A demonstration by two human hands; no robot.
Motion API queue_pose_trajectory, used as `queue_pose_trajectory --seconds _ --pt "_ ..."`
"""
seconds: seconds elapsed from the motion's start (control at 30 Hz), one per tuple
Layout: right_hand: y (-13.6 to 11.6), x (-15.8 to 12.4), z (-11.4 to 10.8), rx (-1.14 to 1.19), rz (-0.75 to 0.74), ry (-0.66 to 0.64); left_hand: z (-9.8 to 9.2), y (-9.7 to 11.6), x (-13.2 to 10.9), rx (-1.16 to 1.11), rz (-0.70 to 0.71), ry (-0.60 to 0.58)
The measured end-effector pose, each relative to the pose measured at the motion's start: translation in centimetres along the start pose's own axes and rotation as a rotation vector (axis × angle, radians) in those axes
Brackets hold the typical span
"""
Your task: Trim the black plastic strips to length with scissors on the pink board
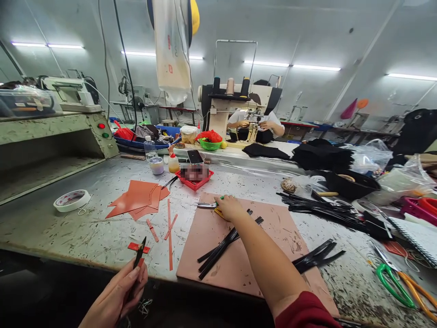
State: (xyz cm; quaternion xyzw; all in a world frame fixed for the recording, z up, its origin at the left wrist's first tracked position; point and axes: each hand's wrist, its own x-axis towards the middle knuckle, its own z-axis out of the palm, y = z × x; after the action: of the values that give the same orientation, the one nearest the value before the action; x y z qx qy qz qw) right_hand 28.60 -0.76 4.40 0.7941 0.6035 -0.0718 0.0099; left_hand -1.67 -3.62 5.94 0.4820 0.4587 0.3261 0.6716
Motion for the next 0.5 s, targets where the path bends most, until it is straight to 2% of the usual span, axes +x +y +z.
queue_pose_trajectory --seconds 0.13,0.23,0.3,0.4,0.43,0.5 --pt "0.4 0.3 -0.2 0.027 -0.039 -0.023 -0.2 0.5 -0.1 0.035 0.030 -0.053" --pt "0.4 0.3 -0.4 0.099 -0.052 0.023 -1.0 0.6 0.0 0.144 0.066 -0.121" --pt "-0.1 -0.2 -0.7 0.178 -0.042 0.080 -1.4 0.6 -0.2 0.152 0.036 -0.075" --pt "-2.2 -2.2 -0.8 0.370 -0.054 0.150 -1.4 0.7 -1.0 0.073 -0.028 0.057" --pt "-3.2 -3.2 -0.7 0.447 -0.081 0.151 -1.2 0.8 -1.3 0.054 -0.042 0.053" --pt "-5.5 -5.6 -0.2 0.607 -0.169 0.119 -0.5 1.1 -2.0 0.044 -0.069 -0.063"
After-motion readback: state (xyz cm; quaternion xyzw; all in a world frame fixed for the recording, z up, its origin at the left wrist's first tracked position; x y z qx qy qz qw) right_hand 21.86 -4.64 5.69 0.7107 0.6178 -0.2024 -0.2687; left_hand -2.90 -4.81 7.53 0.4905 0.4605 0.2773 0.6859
